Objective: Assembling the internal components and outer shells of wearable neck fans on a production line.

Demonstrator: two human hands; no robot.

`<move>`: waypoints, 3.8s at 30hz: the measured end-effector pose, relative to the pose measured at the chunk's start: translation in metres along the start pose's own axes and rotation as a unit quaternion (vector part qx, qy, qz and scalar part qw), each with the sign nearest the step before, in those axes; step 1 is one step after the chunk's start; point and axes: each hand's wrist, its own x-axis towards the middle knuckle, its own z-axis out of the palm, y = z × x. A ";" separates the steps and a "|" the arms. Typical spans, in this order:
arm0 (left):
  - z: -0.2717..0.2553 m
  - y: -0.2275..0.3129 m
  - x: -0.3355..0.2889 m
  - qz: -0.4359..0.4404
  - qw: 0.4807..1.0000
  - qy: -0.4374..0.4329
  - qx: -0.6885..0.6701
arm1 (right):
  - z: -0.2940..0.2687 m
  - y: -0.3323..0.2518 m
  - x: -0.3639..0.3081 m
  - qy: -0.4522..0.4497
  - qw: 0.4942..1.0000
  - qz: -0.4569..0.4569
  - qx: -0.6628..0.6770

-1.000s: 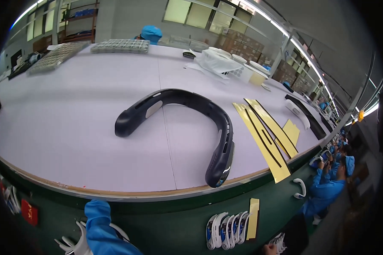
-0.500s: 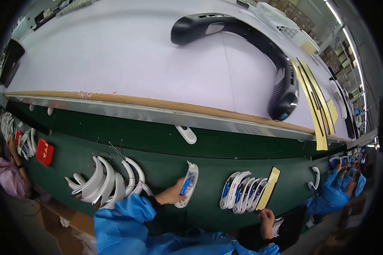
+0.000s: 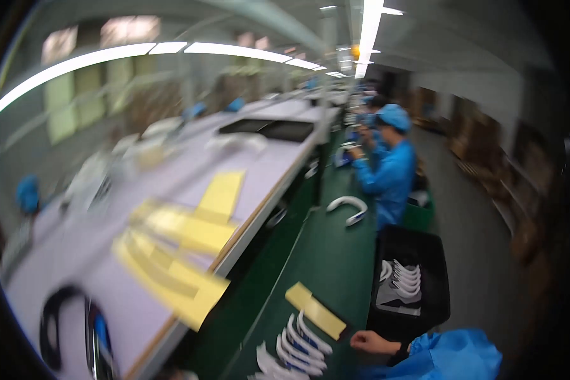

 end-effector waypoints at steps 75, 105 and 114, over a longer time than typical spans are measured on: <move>-0.490 0.157 -0.116 -0.276 0.629 -0.130 -0.715 | 0.103 -0.209 -0.054 -0.369 0.831 -0.414 0.036; -0.397 0.063 -0.157 -0.359 0.875 -0.161 -0.281 | 0.128 -0.144 0.038 -0.404 0.860 -0.313 0.014; -0.450 0.078 -0.078 -0.391 0.459 -0.389 -0.697 | 0.152 -0.154 0.019 -0.475 0.830 -0.292 -0.031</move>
